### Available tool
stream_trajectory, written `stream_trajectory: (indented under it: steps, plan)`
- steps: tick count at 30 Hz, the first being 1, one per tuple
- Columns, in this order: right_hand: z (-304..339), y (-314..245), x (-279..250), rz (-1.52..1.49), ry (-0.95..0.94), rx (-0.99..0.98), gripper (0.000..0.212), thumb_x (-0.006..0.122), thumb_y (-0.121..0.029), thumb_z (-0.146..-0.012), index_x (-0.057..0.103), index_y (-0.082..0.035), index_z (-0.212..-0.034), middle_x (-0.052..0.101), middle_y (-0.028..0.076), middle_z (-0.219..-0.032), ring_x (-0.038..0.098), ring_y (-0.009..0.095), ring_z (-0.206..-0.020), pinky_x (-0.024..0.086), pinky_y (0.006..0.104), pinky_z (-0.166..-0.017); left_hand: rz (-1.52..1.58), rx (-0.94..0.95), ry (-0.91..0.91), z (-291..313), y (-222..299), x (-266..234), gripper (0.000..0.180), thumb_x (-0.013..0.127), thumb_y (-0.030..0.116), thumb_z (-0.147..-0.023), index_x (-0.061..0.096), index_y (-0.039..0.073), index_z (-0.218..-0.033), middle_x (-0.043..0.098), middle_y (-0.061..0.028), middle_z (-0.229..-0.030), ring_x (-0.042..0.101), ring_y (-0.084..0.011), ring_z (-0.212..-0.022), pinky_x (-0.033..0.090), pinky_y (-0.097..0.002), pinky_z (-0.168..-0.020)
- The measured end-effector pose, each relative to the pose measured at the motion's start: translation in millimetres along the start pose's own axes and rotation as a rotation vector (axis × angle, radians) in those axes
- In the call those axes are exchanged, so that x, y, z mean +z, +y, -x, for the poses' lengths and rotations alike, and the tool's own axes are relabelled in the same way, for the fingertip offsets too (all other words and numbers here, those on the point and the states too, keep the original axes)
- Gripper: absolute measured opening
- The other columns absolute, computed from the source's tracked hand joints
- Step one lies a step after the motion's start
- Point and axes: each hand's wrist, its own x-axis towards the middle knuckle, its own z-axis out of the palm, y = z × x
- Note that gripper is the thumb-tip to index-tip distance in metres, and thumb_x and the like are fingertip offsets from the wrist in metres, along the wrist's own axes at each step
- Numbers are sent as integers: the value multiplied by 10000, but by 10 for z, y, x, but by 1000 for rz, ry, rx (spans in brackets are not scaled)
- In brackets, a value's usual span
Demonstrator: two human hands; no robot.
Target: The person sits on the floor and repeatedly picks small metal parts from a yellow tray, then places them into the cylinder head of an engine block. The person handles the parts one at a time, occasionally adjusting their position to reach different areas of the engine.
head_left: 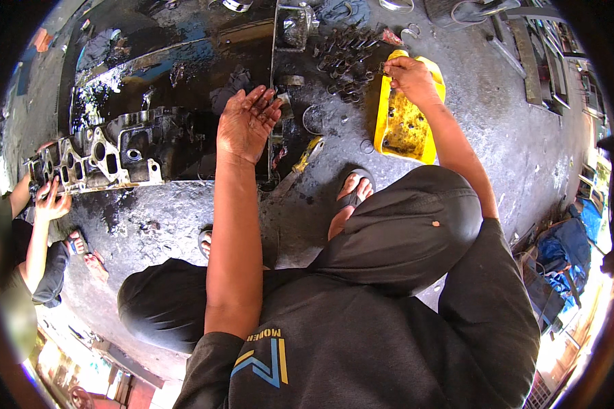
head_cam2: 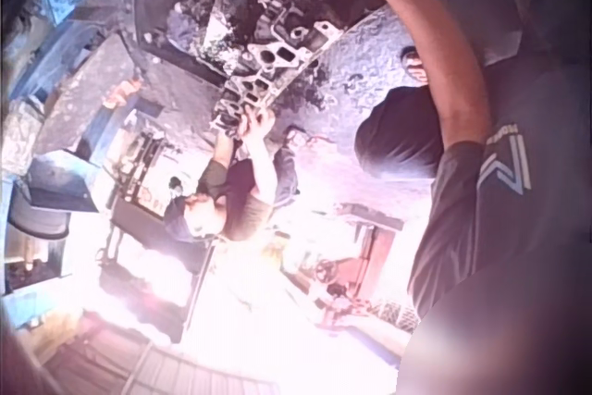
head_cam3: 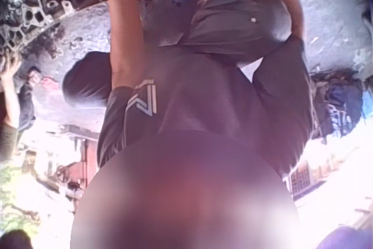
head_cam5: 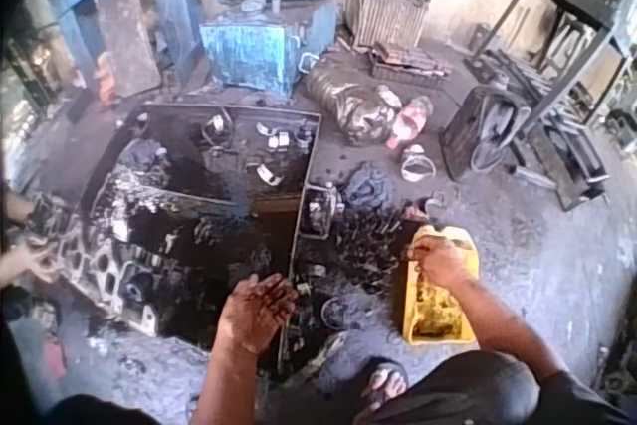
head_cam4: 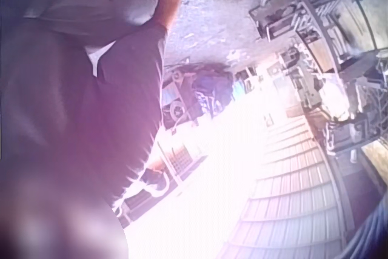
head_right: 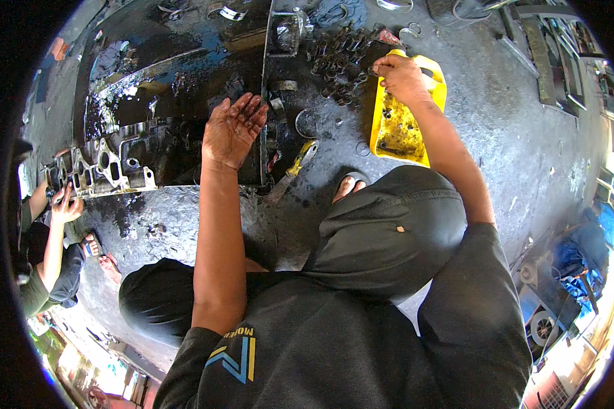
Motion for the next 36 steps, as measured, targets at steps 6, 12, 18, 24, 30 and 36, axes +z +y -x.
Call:
stream_trajectory:
  steps: [6,12,18,24,30,36]
  plan:
    - [-38,20,79,106,-28,-9,186,652,-210,-844,682,-50,-935,676,57,-762,611,140,-608,504,292,-620,12,-17,23,-21,-17,-37,450,433,326,-967,499,-62,-1187,582,-181,-1114,578,-328,-1051,472,-407,-903]
    - [-34,49,128,233,30,-53,254,651,-273,-841,686,-48,-952,690,97,-810,662,216,-700,517,327,-711,37,-39,66,-31,-60,-28,415,495,338,-937,546,-35,-1112,609,-161,-1042,605,-323,-959,480,-399,-828]
    - [144,-120,-263,331,154,-133,314,641,-325,-839,689,-90,-1042,694,146,-939,663,303,-855,503,357,-804,12,-54,6,-13,-92,-154,483,521,352,-928,513,-54,-1190,593,-168,-1087,584,-321,-1017,469,-396,-881]
    - [527,314,-1080,270,435,-115,261,633,-247,-845,684,-48,-1005,693,144,-875,676,245,-752,518,346,-714,-254,-102,81,70,-132,-348,525,439,381,-967,460,-32,-1292,557,-156,-1221,549,-305,-1122,450,-382,-920]
    - [830,1175,-948,433,466,184,302,624,-292,-825,679,-62,-1013,677,194,-921,650,365,-884,510,427,-795,-340,-166,160,177,-203,-342,474,424,363,-979,490,-15,-1258,581,-131,-1190,573,-291,-1087,453,-375,-907]
    - [872,1317,-642,411,505,101,259,636,-276,-818,665,-80,-985,676,178,-888,651,357,-867,524,427,-778,-467,-184,191,220,-255,-369,457,451,372,-967,524,3,-1225,602,-112,-1151,593,-259,-1019,458,-359,-879]
